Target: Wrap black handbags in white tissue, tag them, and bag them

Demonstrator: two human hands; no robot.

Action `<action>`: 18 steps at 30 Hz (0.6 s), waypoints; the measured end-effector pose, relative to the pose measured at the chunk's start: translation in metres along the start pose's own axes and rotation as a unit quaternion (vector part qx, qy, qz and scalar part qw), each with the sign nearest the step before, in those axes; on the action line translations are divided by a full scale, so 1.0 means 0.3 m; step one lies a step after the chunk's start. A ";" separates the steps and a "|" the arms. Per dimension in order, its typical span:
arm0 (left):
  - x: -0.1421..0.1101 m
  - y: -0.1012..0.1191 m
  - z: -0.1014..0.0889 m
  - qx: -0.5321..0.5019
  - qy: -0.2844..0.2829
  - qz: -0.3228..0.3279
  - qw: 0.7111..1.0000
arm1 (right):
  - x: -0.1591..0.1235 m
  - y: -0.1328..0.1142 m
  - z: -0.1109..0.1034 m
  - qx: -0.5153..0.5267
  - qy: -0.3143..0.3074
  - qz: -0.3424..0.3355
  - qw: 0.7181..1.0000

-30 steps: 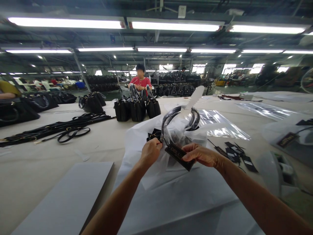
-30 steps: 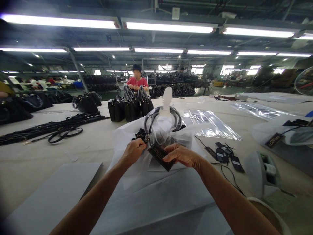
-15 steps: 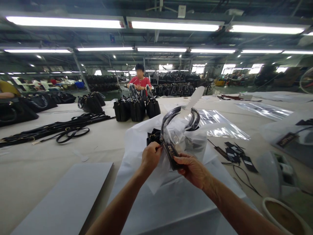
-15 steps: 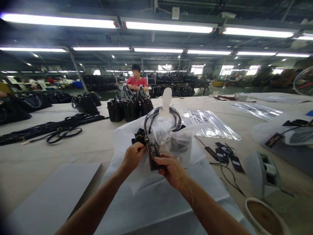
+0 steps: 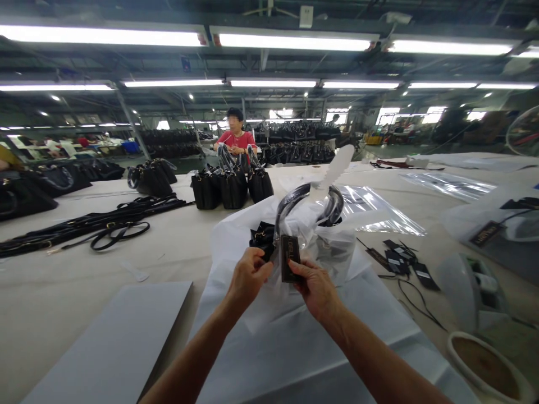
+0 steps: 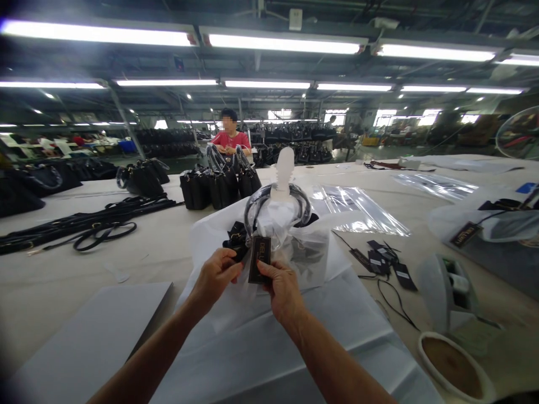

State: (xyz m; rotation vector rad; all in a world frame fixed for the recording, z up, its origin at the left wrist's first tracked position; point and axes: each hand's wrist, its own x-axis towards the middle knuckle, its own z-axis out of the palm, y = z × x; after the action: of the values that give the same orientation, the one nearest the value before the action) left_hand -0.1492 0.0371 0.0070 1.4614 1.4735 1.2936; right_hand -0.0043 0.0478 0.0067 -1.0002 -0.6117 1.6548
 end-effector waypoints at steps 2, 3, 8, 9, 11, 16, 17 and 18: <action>-0.010 0.013 -0.019 -0.010 -0.046 -0.026 0.999 | 0.007 0.005 0.016 0.009 -0.003 -0.020 1.000; -0.013 0.020 -0.028 -0.018 -0.072 -0.029 0.997 | 0.011 0.008 0.023 0.013 -0.004 -0.026 1.000; -0.027 0.037 -0.055 -0.106 -0.178 -0.047 0.977 | 0.010 0.007 0.024 0.013 -0.040 -0.023 0.999; -0.031 0.033 -0.056 -0.127 -0.184 -0.050 0.973 | 0.003 0.002 0.018 -0.001 -0.070 -0.016 0.997; -0.039 0.023 -0.052 -0.168 -0.189 -0.056 0.966 | -0.015 -0.010 0.002 -0.044 -0.144 0.006 0.989; -0.045 0.006 -0.025 -0.206 -0.149 -0.059 0.965 | -0.034 -0.017 -0.016 -0.115 -0.174 -0.015 0.978; -0.044 0.007 -0.018 -0.194 -0.123 -0.057 0.972 | -0.029 -0.010 -0.011 -0.113 -0.153 -0.037 0.981; -0.043 0.009 -0.011 -0.180 -0.095 -0.056 0.977 | -0.023 -0.001 -0.004 -0.107 -0.131 -0.057 0.984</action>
State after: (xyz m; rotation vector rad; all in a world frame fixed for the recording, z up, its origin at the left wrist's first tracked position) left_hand -0.1498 0.0237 0.0083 1.2086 1.1127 1.2379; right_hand -0.0026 0.0412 0.0084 -0.8863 -1.0224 1.6557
